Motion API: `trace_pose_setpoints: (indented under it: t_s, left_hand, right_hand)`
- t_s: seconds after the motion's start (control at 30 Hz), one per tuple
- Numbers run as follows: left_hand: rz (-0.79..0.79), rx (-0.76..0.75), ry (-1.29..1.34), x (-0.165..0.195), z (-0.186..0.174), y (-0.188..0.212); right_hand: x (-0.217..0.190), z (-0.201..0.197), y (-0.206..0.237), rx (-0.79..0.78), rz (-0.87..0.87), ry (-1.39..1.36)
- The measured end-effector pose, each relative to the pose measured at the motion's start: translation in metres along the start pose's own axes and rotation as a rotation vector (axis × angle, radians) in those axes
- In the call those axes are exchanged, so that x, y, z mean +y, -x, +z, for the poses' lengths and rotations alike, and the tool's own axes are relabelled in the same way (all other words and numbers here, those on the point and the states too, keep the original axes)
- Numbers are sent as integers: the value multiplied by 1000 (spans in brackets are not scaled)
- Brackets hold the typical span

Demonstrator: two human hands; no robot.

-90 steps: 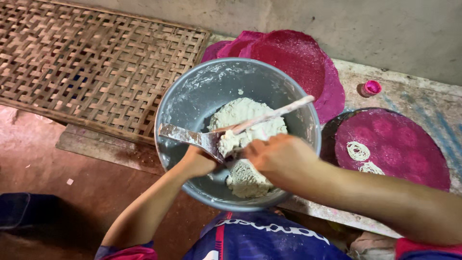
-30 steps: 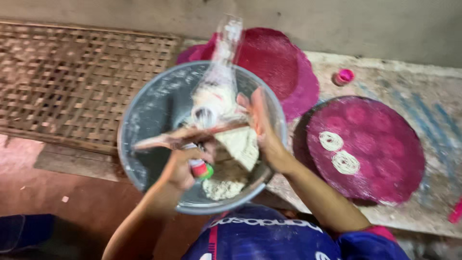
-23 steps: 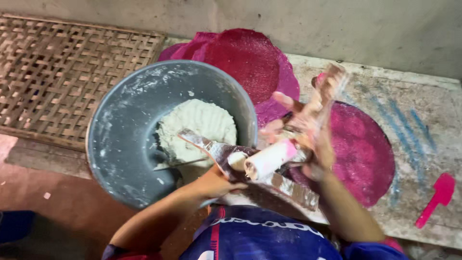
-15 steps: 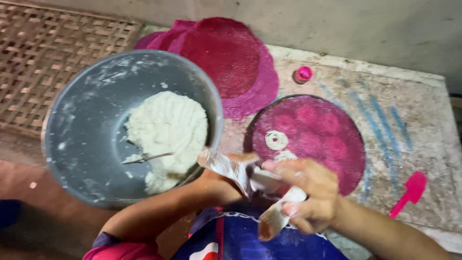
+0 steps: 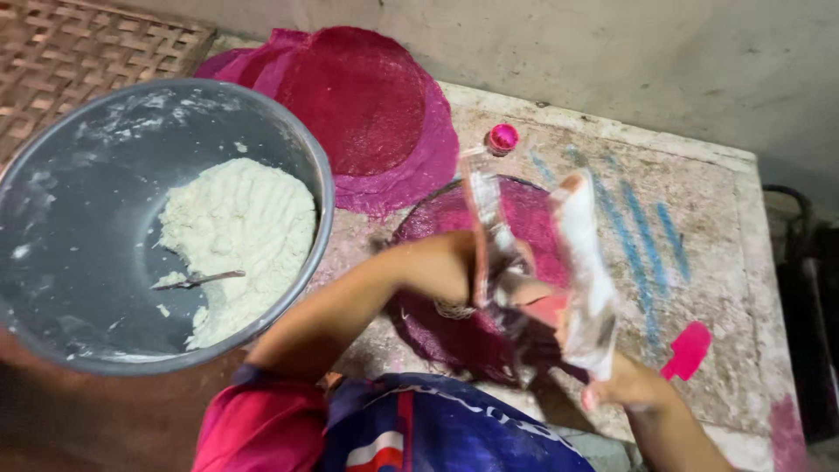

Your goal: The person presses dough through a hand-held extruder press over a tray, squeezing out thin noodle strands into round nests. They reload the press with dough from a large basin, wipe the press clean, and place finished noodle nests onto round trays, filling several trays.

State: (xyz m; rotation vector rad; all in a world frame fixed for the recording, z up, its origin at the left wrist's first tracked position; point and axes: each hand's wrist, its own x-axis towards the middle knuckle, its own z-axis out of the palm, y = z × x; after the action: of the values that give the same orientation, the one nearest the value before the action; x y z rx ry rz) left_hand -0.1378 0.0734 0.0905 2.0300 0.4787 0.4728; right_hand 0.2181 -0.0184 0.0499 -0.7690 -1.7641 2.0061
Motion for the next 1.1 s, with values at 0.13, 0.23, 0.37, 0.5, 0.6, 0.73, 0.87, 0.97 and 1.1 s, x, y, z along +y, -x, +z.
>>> trace_pose_setpoints:
  t_s: [0.13, 0.23, 0.37, 0.5, 0.6, 0.73, 0.87, 0.97, 1.1]
  left_hand:
    - [11, 122, 568, -97, -47, -33]
    - [-506, 724, 13, -173, -43, -41]
    - [-615, 862, 489, -222, -18, -18]
    - [-540, 1085, 470, -226, 26, 21]
    - [-451, 1250, 428, -195, 90, 57]
    - [-342, 1216, 628, -147, 138, 81]
    - [-194, 1281, 106, -106, 93, 79]
    - [26, 776, 1579, -94, 17, 42]
    - [699, 120, 1457, -66, -22, 10]
  right_hand:
    - [65, 4, 32, 169, -161, -246]
    - [70, 15, 41, 181, -215, -415]
    - [38, 28, 24, 315, -235, -377]
    - [22, 41, -9, 611, -4, -465]
    - [18, 43, -28, 740, 199, -575]
    - [5, 41, -36, 352, 16, -321]
    - [-12, 40, -51, 526, 567, -444]
    - [-24, 49, -59, 70, 169, -563]
    - [-25, 53, -51, -6, 341, -600]
